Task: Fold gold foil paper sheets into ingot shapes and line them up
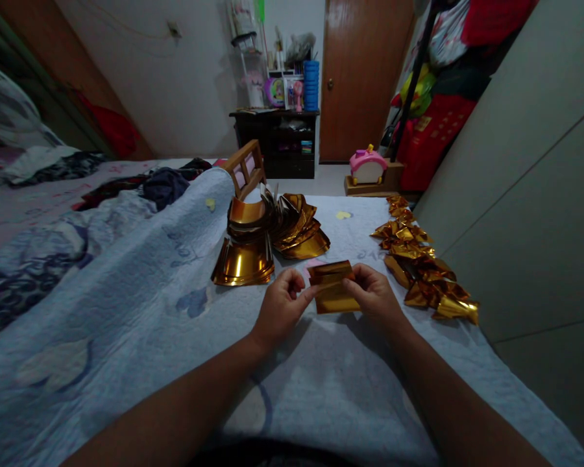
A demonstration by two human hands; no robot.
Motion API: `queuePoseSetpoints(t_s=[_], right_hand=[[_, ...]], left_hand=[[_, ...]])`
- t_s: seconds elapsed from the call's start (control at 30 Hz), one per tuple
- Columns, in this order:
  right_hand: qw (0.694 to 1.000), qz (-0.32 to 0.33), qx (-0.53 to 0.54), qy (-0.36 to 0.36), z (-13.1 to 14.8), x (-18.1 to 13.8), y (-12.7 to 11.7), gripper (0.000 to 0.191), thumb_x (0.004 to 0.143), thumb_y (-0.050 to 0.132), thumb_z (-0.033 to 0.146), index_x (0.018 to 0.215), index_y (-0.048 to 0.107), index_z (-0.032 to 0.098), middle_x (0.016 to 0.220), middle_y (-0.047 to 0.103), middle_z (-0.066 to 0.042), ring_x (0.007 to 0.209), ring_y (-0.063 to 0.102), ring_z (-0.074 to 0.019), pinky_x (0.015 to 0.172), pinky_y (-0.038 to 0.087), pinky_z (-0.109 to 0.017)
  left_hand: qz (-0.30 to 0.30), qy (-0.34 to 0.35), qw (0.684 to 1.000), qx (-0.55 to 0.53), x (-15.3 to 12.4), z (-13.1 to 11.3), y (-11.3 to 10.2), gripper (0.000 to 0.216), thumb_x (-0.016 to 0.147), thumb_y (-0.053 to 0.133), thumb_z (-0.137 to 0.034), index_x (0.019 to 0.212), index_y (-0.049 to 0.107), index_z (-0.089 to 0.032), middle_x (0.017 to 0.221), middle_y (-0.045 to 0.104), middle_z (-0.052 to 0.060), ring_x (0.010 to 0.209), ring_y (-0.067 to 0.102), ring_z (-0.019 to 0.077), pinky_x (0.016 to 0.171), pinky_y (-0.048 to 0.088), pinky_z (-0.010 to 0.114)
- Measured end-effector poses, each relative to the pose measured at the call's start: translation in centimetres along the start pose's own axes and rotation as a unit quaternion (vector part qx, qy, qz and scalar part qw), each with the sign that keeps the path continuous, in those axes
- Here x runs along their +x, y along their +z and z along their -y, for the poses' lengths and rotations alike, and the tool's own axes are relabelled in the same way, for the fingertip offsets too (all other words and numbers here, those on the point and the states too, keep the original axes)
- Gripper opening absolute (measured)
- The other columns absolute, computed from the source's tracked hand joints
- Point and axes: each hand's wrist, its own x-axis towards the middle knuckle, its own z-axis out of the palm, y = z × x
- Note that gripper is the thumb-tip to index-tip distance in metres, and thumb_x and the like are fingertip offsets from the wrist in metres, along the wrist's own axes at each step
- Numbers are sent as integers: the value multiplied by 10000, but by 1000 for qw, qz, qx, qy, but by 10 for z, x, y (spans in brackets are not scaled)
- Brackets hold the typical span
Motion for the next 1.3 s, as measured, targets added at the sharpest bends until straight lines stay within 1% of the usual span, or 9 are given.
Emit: queuePoseSetpoints(t_s=[0.1,0.17,0.27,0.33,0.67,0.8,0.9,1.07,1.3], right_hand=[[993,-35,-98,-61,-1,-1,1,145,814,635,321,752,568,209,649,530,35,605,481,-136,584,378,-268],[977,-42,-170,-122,-2,-3,3,104,827,604,255,745,561,208,649,507,34,603,464,-136,580,365,-271],[941,-25,-251,-224,-4,-4,7,72,838,569,161,779,570,203,742,538,-3,689,510,-159,631,402,-287],[919,-9,-286,-273,-5,-5,10,88,835,553,119,837,583,202,839,563,-38,782,543,-186,688,438,-307],[877,67,-318,-354,7,-13,17,256,838,643,230,1088,612,182,1084,566,-119,1010,537,-280,885,484,-448],[894,-29,-287,-341,7,-10,11,180,870,566,143,1028,607,217,1056,557,-91,1026,540,-262,897,472,-436],[929,-66,-224,-286,1,-6,6,305,844,505,87,1092,593,241,1071,572,-75,991,558,-237,824,488,-391],[983,48,-84,-154,-12,-1,1,549,830,456,75,1315,553,315,1089,636,-34,919,605,-189,797,509,-350],[979,152,-4,-137,-12,-1,-1,415,828,669,154,1187,721,354,1284,565,-44,1157,568,-220,887,514,-341]], left_hand=[[91,60,993,35,-6,-6,1,232,865,666,-327,717,569,-177,706,534,-17,658,485,125,626,385,257],[128,84,988,23,-9,-7,4,145,858,690,-300,921,668,-171,884,635,32,789,569,158,724,446,285],[169,60,982,-66,-8,-4,9,355,883,695,-295,1216,640,-185,1132,678,93,1011,633,213,907,484,349],[188,25,973,-134,-6,-1,11,341,893,696,-309,1203,644,-178,1126,693,97,1026,648,222,933,489,358],[72,-98,953,-278,5,3,12,342,812,775,-384,1042,764,-131,885,746,71,755,652,150,735,516,262],[47,-137,941,-306,8,7,9,433,760,809,-447,1021,758,-105,794,742,64,610,609,128,607,501,247],[36,-151,935,-318,9,8,8,474,728,833,-444,1046,747,-103,828,753,75,630,630,140,615,518,255],[52,-162,920,-353,11,9,7,490,716,850,-427,1073,734,-113,912,770,95,704,678,173,643,531,266],[75,-164,912,-368,11,10,5,510,739,846,-385,1142,710,-104,975,775,122,747,709,198,673,533,278]])
